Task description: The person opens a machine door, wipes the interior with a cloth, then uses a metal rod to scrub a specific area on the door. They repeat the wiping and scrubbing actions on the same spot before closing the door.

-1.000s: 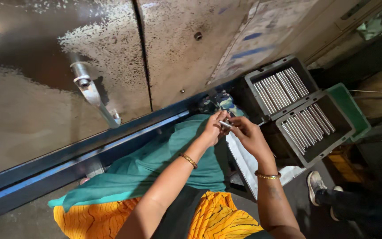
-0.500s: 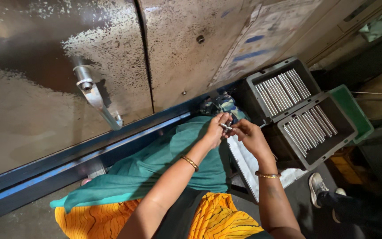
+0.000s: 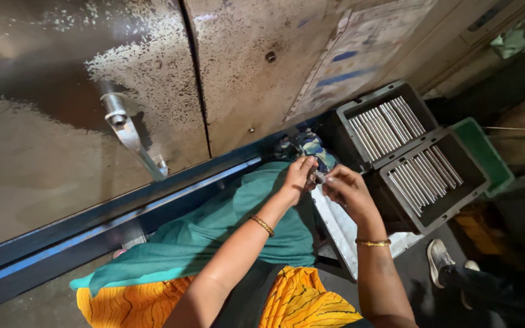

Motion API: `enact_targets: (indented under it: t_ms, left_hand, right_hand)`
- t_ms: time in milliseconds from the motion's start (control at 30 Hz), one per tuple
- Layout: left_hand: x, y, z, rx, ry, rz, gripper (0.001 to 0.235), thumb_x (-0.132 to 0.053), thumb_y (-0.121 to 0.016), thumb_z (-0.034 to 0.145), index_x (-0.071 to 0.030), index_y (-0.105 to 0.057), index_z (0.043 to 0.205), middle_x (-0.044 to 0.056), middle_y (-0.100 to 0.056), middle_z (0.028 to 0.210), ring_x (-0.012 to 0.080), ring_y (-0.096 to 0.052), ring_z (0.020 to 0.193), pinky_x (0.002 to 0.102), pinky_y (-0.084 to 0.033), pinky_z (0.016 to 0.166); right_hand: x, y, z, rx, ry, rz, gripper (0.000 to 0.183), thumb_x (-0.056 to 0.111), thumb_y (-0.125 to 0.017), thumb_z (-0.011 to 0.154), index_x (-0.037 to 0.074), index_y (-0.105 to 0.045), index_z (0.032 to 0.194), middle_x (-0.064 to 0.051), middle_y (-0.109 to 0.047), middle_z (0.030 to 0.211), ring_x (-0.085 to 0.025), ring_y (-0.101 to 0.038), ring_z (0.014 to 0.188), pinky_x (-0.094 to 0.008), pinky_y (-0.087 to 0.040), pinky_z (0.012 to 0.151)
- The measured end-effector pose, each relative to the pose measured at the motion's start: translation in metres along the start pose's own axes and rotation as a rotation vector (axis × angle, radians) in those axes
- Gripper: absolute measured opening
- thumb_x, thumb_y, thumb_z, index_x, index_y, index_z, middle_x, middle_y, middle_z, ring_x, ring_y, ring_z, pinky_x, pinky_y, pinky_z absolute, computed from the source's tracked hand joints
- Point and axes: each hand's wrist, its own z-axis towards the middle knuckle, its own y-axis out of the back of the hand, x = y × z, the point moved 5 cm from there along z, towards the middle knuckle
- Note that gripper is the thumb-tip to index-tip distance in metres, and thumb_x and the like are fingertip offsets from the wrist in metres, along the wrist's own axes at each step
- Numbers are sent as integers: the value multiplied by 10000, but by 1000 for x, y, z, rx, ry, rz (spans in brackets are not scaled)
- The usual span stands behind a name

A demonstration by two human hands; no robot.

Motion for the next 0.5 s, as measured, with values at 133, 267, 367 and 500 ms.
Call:
enact_targets:
  t_ms: [133,267,367,500]
  left_hand:
    - [10,1,3,28,-111,-2,251,-324,-511,1092,-102,-588,1004,2,-566,705,89,-507,507,247,-423,448]
    - [5,-5,7,49,-179,144,213,-250,-477,1084,-69,-588,1063,43,-639,843,116,-606,593,269,-514,502]
    - [-1,-11,-5,94,-296,381,196,-179,-481,1076,-17,-587,1110,96,-661,950,201,-690,729,330,-600,619]
    - [-22,-23,-24,57,-563,869,259,-87,-534,1028,-2,-566,1271,228,-710,1114,375,-691,1044,441,-554,881]
  right_hand:
    - [3,4,4,-69,64,-156,140,115,-726,923,26,-661,1010,-5,-662,847,-61,-587,784,-219,-455,679]
    - [-8,2,14,-178,136,-301,254,80,-792,828,23,-622,1008,-8,-660,877,-64,-615,823,-247,-515,732]
    - [-32,13,20,-211,78,-256,187,81,-767,899,-2,-637,1004,-20,-654,861,-85,-594,802,-271,-481,711]
    - [-63,47,29,-208,5,-281,131,36,-714,882,-5,-650,989,-53,-697,838,-121,-672,789,-275,-525,720]
